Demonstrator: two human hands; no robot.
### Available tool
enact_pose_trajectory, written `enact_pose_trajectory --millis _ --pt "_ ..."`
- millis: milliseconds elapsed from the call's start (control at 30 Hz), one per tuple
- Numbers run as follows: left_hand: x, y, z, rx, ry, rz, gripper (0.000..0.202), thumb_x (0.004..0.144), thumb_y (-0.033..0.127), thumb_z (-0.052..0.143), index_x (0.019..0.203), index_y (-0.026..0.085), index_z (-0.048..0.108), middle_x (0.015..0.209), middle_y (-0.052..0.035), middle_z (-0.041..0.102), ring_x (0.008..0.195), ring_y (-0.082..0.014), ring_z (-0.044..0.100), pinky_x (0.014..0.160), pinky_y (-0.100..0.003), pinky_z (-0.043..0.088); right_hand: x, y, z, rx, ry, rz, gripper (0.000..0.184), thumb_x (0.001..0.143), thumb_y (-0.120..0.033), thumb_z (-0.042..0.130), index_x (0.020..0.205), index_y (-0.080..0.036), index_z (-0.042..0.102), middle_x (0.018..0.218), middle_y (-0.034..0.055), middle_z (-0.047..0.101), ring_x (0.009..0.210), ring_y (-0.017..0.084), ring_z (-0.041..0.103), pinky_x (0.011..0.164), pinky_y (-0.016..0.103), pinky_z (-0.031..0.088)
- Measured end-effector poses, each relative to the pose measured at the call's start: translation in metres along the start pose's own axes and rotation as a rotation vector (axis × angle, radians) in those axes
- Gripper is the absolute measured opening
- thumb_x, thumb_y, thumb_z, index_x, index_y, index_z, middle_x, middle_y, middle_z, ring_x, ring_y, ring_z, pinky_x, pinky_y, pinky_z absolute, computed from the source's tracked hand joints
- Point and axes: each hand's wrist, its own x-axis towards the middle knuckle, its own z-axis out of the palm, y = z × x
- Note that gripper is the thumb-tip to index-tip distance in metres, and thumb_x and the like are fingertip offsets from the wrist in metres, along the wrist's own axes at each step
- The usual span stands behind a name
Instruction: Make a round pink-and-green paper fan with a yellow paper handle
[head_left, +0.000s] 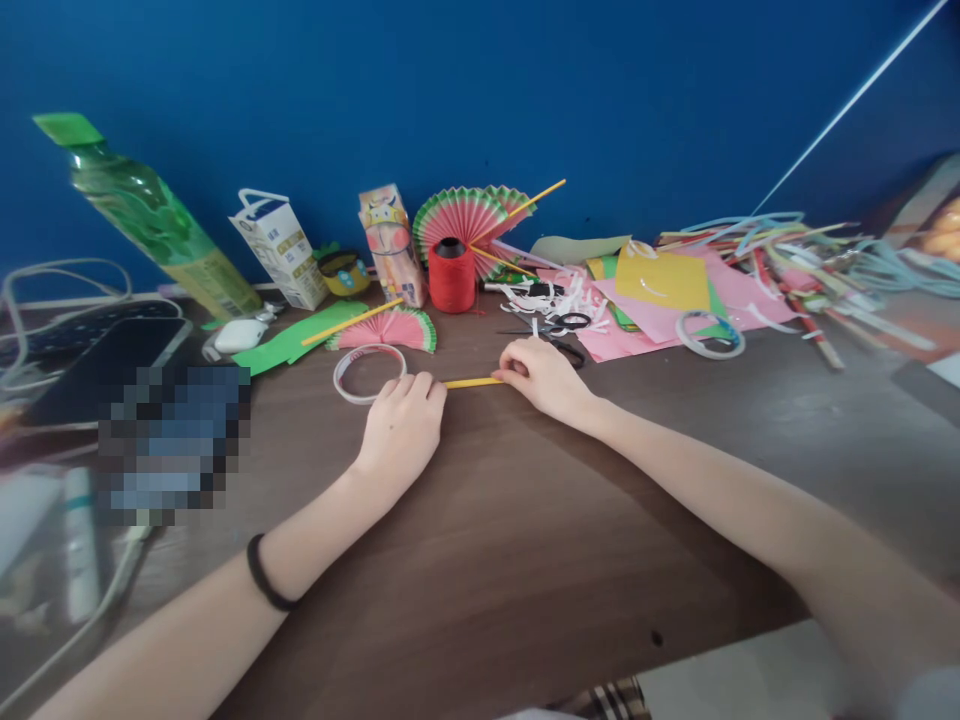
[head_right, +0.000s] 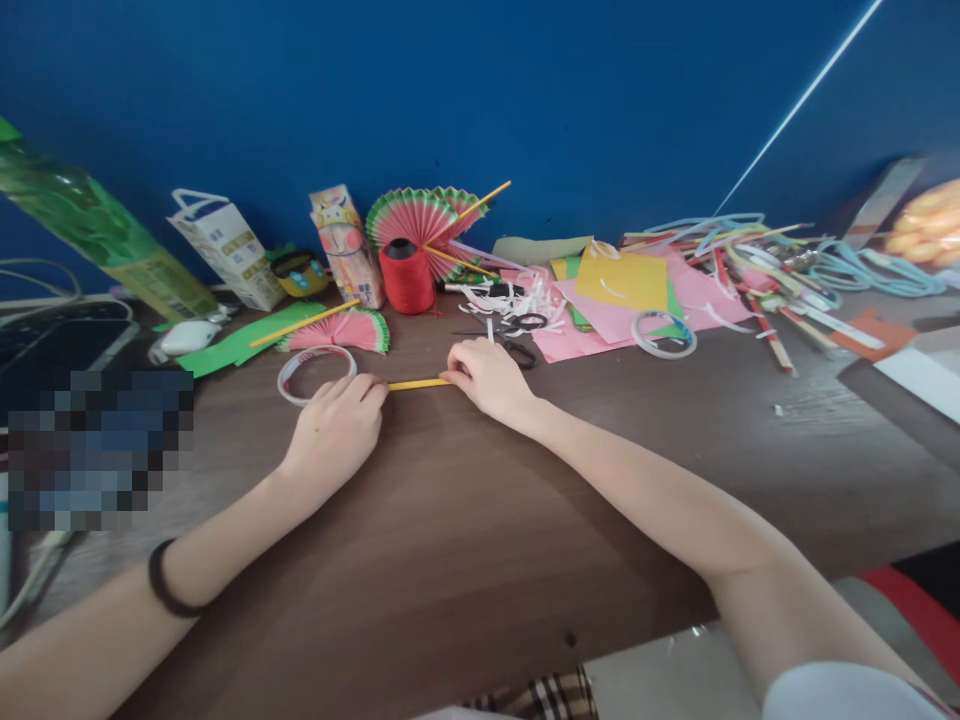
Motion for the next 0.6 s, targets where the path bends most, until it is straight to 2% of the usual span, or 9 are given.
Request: enact_pose_trajectory --millis 133,267,367,533,600 --pt "-0.001 0.002 0.0 0.011 -0.071 -0.014 0.034 0.081 0.004 0.038 0.104 0.007 0.062 0.093 -0.0141 0.064 0.078 -0.024 0.061 0.069 -0.036 0.045 -0.001 0.0 -0.006 0.097 0.047 0.111 0.011 0.08 -0.021 0.06 0.069 -0.018 0.059 0.065 0.0001 0.059 0.063 0.013 0.05 0.063 0.026 0.035" --pt "-0.003 0.003 -0.002 0.04 -0.071 -0.004 0.046 0.083 0.004 0.036 0.123 0.016 0.054 0.103 -0.0116 0.064 0.077 -0.0213 0.061 0.07 -0.035 0.045 0.0 0.007 -0.018 0.156 0.002 0.094 0.012 0.08 -0.022 0.057 0.072 -0.018 0.065 0.069 0.0005 0.066 0.065 0.013 0.055 0.065 0.026 0.039" --pt "-0.003 0.003 -0.003 0.046 -0.094 0.018 0.046 0.084 0.004 0.036 0.124 0.015 0.055 0.105 -0.0112 0.064 0.08 -0.0221 0.06 0.07 -0.035 0.045 0.003 0.013 -0.025 0.175 -0.081 0.091 0.014 0.079 -0.025 0.057 0.074 -0.019 0.068 0.065 -0.0007 0.066 0.064 0.013 0.057 0.065 0.025 0.04" --pt "-0.001 0.003 -0.002 0.014 -0.077 0.037 0.043 0.085 0.005 0.036 0.122 0.012 0.056 0.107 -0.0129 0.062 0.092 -0.025 0.057 0.079 -0.038 0.046 0.007 0.018 -0.031 0.248 -0.196 0.161 0.014 0.077 -0.028 0.058 0.076 -0.018 0.069 0.066 -0.0011 0.067 0.064 0.012 0.059 0.062 0.023 0.04" --pt "-0.002 0.003 -0.001 -0.014 -0.088 0.019 0.044 0.083 0.004 0.038 0.123 0.013 0.055 0.106 -0.0133 0.061 0.091 -0.0241 0.057 0.08 -0.037 0.047 0.007 0.019 -0.032 0.27 -0.229 0.17 0.015 0.077 -0.03 0.058 0.079 -0.018 0.069 0.066 -0.001 0.067 0.065 0.012 0.059 0.062 0.023 0.04"
